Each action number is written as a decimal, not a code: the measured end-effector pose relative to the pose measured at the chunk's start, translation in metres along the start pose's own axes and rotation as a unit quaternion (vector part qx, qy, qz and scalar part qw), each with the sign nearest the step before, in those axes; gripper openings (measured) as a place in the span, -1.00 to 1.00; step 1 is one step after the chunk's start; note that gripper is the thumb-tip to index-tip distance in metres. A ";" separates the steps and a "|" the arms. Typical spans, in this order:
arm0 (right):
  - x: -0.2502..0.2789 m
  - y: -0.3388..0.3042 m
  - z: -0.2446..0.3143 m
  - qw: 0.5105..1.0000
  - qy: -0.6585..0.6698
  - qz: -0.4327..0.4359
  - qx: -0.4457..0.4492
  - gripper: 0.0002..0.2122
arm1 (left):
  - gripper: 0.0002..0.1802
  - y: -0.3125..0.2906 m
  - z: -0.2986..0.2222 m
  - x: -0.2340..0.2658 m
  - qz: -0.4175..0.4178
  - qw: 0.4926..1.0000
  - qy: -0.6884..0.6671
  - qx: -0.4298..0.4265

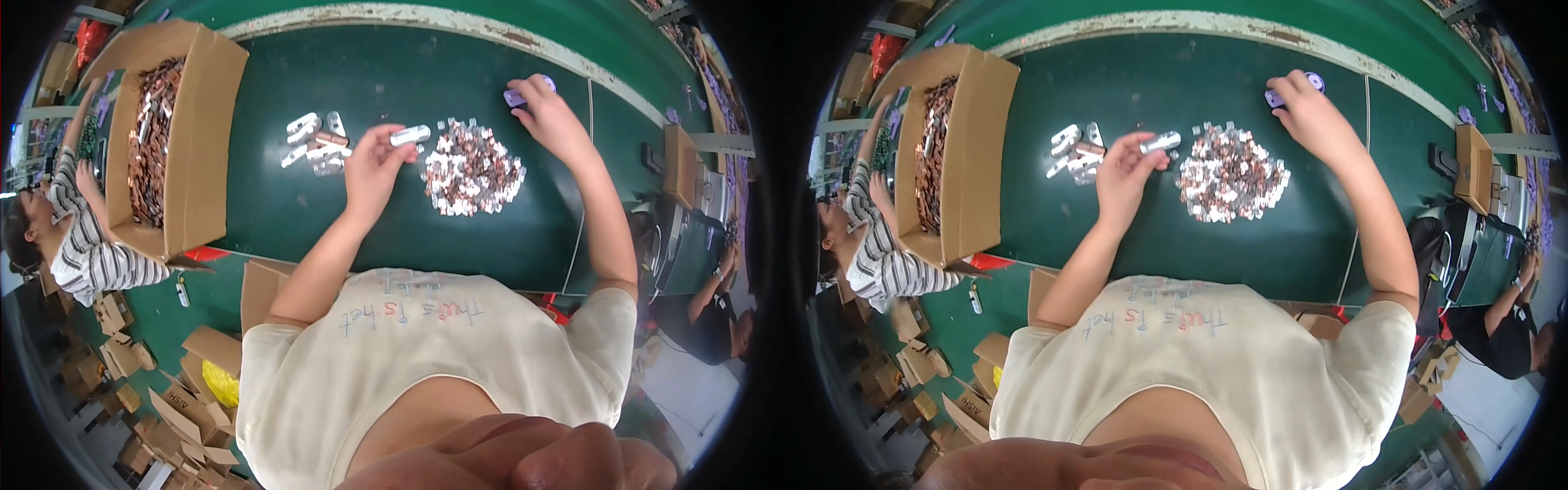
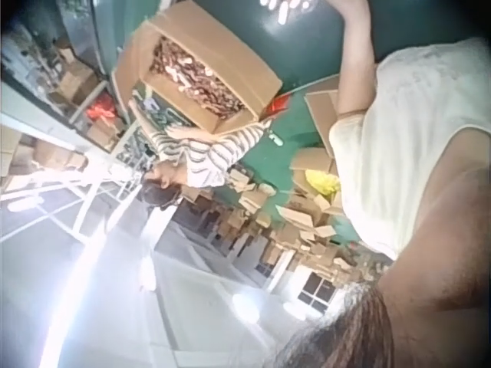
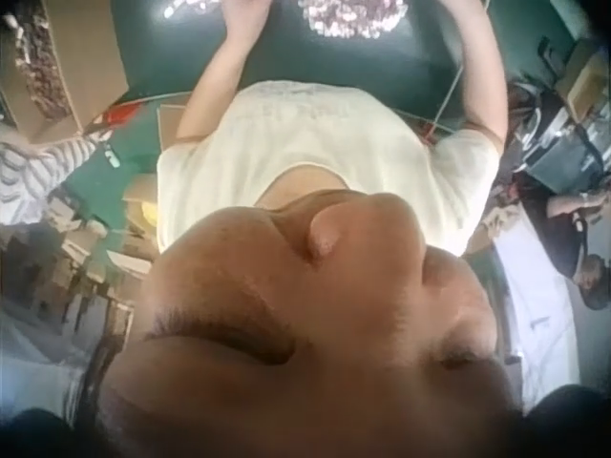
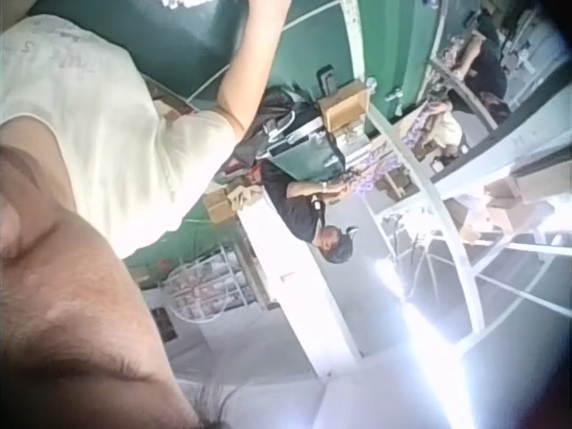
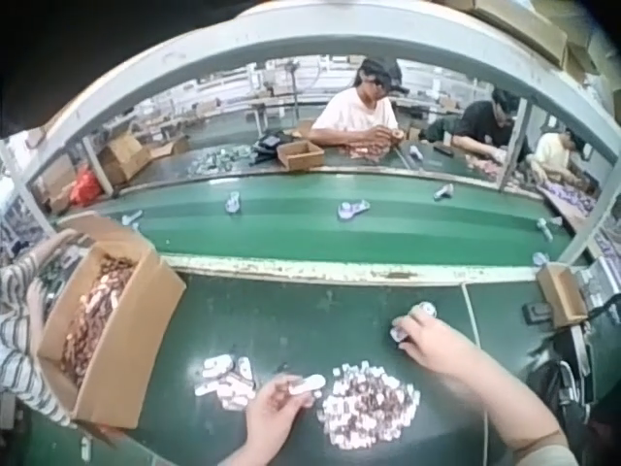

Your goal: The person is manually assembling small metal and plastic electronic components at a factory assembly line.

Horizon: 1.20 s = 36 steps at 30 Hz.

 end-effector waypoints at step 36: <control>0.071 -0.037 0.152 0.972 0.144 -0.131 0.128 -0.69 | -0.64 -0.059 -0.098 -0.043 0.149 0.988 0.028 -0.003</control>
Point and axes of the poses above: each hand's wrist, its own y-axis towards the middle knuckle, its own x-axis out of the back of the hand, z = x × y, the point moved 7 cm from there along y, towards the middle knuckle, and after that the axes turned 9 degrees about -y, right-handed, at the moved point
